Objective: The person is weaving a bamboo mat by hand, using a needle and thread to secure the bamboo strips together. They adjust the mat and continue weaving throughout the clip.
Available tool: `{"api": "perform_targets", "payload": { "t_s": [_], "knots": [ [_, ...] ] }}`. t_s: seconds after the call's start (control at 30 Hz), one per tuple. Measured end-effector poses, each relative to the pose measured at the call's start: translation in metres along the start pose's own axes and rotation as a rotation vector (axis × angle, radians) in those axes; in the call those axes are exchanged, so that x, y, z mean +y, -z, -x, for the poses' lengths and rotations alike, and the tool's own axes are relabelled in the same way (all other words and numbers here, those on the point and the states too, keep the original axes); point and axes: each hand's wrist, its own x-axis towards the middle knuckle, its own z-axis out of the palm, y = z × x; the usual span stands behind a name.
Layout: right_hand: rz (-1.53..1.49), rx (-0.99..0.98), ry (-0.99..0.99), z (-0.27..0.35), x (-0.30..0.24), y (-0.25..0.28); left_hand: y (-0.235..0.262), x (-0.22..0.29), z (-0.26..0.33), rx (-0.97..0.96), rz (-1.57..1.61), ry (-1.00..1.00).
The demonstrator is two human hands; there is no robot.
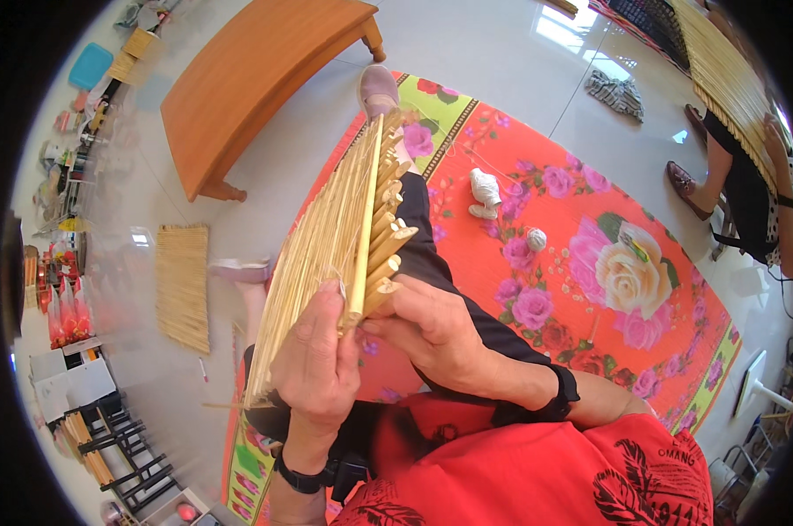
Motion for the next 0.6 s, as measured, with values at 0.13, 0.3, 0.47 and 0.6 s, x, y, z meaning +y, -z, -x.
{"api": "perform_targets", "payload": {
  "t_s": [0.13,0.3,0.47,0.6],
  "knots": [
    [-0.204,0.08,-0.199,-0.004,-0.013,-0.015,0.001,-0.006,-0.002,0.027,0.012,-0.005],
    [0.085,-0.026,-0.005,0.003,0.003,0.001,-0.003,-0.009,0.0,0.02,-0.005,0.007],
    [-0.139,0.079,-0.08,0.008,0.005,0.0,0.0,-0.007,-0.001,-0.013,0.053,0.042],
    [-0.601,0.238,-0.268,0.002,0.014,-0.01,-0.003,-0.007,-0.003,0.029,0.008,0.039]
  ]
}}
